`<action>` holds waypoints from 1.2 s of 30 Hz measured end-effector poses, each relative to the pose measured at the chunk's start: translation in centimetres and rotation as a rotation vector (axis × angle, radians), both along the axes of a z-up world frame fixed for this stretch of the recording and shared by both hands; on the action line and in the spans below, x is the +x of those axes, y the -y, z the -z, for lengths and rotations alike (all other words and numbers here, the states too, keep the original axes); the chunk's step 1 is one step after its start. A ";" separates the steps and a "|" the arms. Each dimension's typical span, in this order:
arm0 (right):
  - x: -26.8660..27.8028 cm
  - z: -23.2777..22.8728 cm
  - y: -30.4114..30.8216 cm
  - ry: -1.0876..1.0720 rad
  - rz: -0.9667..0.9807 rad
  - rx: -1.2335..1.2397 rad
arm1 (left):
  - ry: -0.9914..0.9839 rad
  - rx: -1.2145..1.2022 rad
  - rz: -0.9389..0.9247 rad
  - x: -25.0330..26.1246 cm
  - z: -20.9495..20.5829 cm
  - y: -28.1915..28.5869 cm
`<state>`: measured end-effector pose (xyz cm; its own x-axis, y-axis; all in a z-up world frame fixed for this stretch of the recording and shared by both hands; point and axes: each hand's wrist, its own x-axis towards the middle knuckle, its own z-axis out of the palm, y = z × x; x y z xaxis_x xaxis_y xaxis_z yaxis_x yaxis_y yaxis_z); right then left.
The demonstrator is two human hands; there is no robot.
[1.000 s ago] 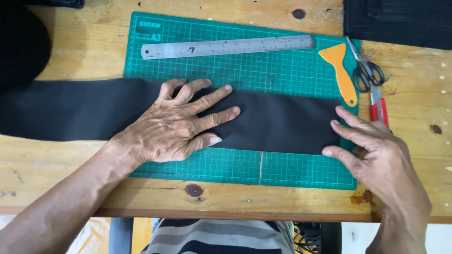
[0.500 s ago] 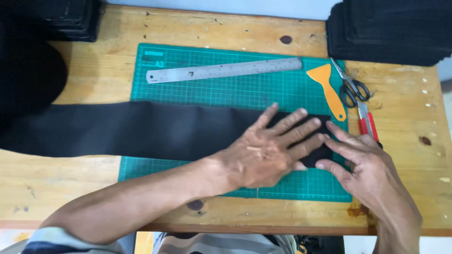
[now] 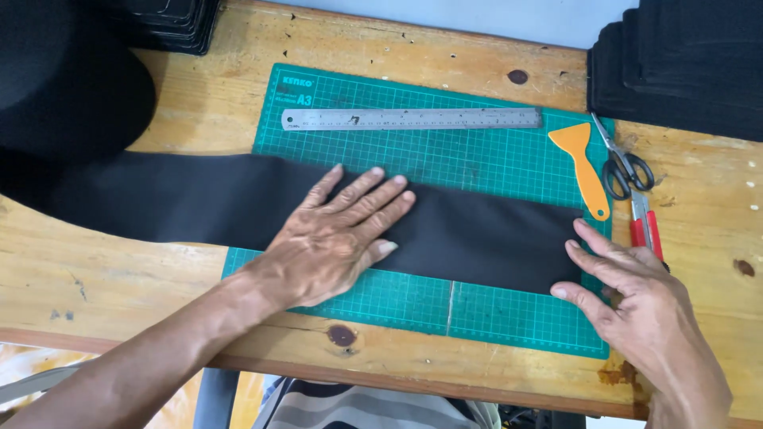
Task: The person measures and cuts a long strip of black fabric on a green cutting mat using a metal ruler and a red utility knife. They align the ruler to mark straight lines and slice through the material to create rectangular pieces.
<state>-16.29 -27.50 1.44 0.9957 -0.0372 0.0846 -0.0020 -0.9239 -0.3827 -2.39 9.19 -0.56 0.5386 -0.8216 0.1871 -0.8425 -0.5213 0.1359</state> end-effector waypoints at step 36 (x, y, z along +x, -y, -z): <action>-0.1 0.1 0.5 -0.023 -0.022 0.192 | -0.217 -0.122 0.501 0.4 -1.0 16.3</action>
